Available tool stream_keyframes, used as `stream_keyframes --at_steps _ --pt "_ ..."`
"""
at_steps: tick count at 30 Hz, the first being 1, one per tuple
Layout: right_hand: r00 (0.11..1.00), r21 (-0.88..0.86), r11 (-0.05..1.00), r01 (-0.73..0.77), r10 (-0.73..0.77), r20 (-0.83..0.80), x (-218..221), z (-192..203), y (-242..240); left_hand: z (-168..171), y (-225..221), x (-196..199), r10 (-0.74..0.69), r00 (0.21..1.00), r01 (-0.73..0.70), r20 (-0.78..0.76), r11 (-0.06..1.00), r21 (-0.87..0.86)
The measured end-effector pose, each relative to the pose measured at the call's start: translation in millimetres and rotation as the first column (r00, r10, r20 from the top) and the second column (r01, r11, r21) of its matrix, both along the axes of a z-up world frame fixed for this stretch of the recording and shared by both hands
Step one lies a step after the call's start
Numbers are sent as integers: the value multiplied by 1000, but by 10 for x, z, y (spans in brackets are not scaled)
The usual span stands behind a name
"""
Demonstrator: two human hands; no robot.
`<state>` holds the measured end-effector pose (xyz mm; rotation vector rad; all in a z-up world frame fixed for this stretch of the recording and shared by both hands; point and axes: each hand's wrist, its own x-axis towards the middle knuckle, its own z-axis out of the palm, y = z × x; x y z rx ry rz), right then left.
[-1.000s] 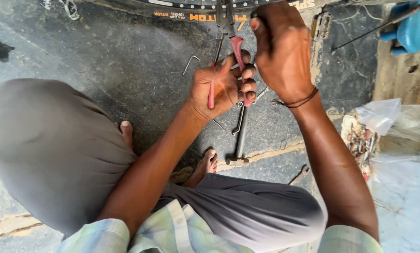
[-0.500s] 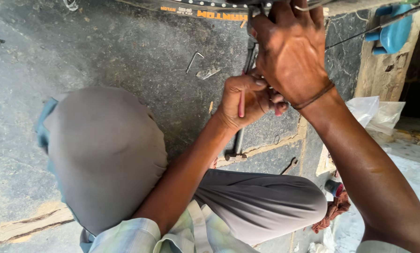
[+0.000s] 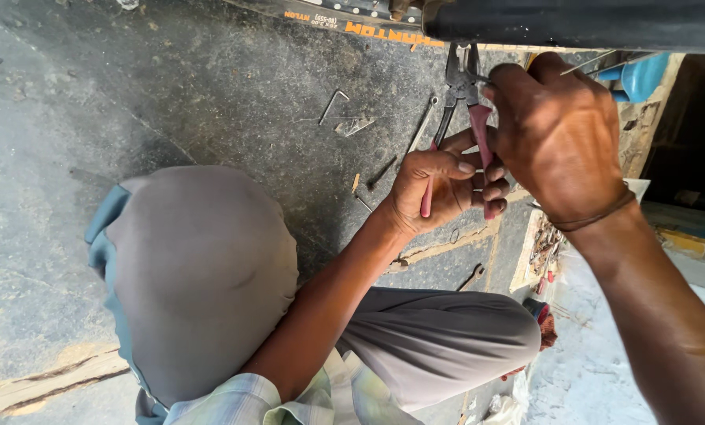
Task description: The person works on the brake assembly of a bicycle wheel, tightening and loosening small bolts and adjusting the brake cable with pliers and a wrench while sitting on the floor.
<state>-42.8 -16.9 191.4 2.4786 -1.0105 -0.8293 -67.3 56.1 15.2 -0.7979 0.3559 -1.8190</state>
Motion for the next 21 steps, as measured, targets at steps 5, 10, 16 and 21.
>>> stream_keyframes --at_steps 5,10,16,21 --pt "978 66 996 -62 48 205 -25 134 43 -1 15 48 1 1000 -2 -24 1000 -29" --pt "920 39 998 -46 27 392 -80 85 68 16 22 46 17 998 -20 -57 999 -39" --pt "861 3 1000 -8 5 509 -149 -84 92 14 22 31 9 999 -10 -38 1000 -28" --pt "843 -36 998 -52 64 534 -225 -139 84 19 32 49 7 1000 -7 -23 1000 -11"
